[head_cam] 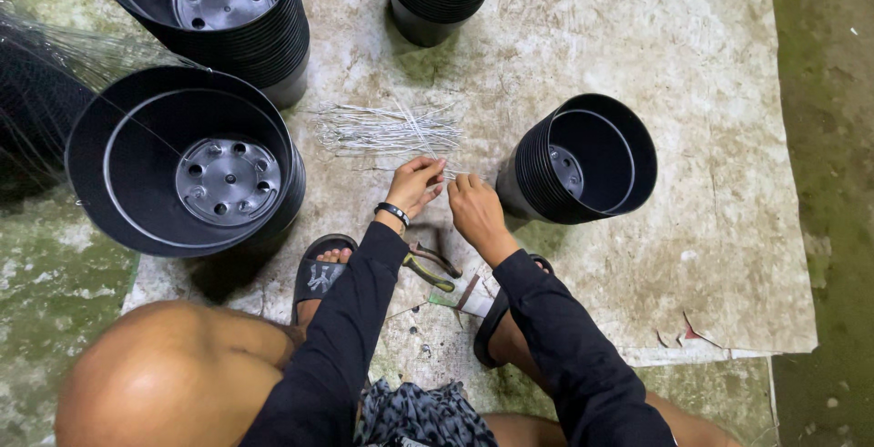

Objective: The person sits on the floor and uses pliers to cut and bend metal wires into hooks. They then insert the wires through the drainage holes of black plastic pots to create hanging mechanisms, repeating the process for multiple pots.

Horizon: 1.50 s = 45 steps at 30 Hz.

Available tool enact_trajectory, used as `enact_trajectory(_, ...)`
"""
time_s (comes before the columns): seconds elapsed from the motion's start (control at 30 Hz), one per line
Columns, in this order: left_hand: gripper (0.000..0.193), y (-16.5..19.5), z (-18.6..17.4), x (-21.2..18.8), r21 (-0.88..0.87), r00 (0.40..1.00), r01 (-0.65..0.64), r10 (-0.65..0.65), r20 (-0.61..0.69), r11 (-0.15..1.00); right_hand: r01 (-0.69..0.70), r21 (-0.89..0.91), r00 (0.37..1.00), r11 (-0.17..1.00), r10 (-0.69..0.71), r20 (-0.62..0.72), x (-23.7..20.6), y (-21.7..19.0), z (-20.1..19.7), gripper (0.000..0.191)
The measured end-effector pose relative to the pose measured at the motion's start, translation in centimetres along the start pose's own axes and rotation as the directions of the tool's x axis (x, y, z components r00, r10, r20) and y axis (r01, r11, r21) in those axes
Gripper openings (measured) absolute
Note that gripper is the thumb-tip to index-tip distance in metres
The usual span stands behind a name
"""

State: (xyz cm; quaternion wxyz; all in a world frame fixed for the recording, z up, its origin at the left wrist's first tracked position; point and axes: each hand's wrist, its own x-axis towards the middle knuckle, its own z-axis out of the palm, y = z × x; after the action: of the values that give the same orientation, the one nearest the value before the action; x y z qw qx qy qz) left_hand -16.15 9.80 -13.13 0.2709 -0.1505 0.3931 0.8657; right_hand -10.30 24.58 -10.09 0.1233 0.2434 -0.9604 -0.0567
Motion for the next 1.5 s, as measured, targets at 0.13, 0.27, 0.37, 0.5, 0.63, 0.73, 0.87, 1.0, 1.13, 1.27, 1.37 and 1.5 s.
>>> enact_trajectory(0.13,0.019,-0.6,0.1,0.4,0.025,0.999,-0.014,0.015,-0.042,1.000,0.002,-0.008,1.000,1.000,-0.002,0.011,0.0,-0.4,-0.1,0.008)
enact_trajectory(0.27,0.027,-0.9,-0.6,1.1,-0.045,0.993,-0.107,0.108,0.037,0.993,-0.015,0.093,0.999,0.996,0.011,0.049,0.1,-0.8,-1.0,0.009)
enact_trajectory(0.37,0.030,-0.9,-1.2,1.2,-0.132,0.990,-0.104,0.115,0.080,0.986,-0.043,0.451,0.997,0.892,0.069,-0.043,0.0,-0.5,-1.8,0.009)
enact_trajectory(0.5,0.032,-1.2,-1.1,1.2,-0.167,0.991,-0.093,0.108,0.084,0.982,-0.211,0.771,0.970,0.601,0.225,0.090,-0.4,0.1,-1.3,0.022)
enact_trajectory(0.63,0.028,-1.1,-0.8,1.3,-0.137,0.998,-0.032,0.040,0.058,0.990,-0.427,0.904,0.861,0.032,0.320,0.395,-1.1,-0.1,0.6,0.032)
enact_trajectory(0.73,0.035,-0.9,-0.8,1.7,-0.086,0.997,-0.063,0.068,0.048,0.994,-0.434,0.863,0.812,-0.257,0.302,0.499,-1.2,-0.1,1.1,0.034)
enact_trajectory(0.87,0.035,-0.6,-0.8,2.2,-0.006,0.997,-0.072,0.072,-0.036,0.997,-0.379,0.883,0.897,0.277,0.344,0.277,-2.0,0.0,0.2,0.029)
enact_trajectory(1.0,0.039,-0.7,-1.0,2.6,0.057,0.996,-0.056,0.059,-0.068,0.997,-0.152,0.723,0.982,0.674,0.186,0.033,-2.3,0.1,-2.6,0.016)
enact_trajectory(1.13,0.038,-0.9,-1.2,2.7,0.048,0.996,-0.065,0.068,-0.063,0.997,-0.073,0.563,0.997,0.823,0.083,0.007,-2.2,-0.1,-4.4,0.009)
enact_trajectory(1.27,0.034,-0.8,-1.3,2.8,0.050,0.995,-0.077,0.080,-0.067,0.996,0.013,0.453,1.000,0.892,0.000,-0.029,-2.3,-0.2,-4.9,0.011)
enact_trajectory(1.37,0.030,-0.4,-1.4,3.0,0.049,0.992,-0.069,0.073,-0.101,0.996,0.040,0.428,0.999,0.903,-0.024,-0.042,-2.4,-0.3,-4.9,0.008)
enact_trajectory(1.5,0.023,0.2,-1.6,3.3,0.075,0.988,-0.027,0.038,-0.151,0.997,0.020,0.445,0.999,0.895,-0.005,-0.034,-2.5,-0.5,-5.2,0.010)
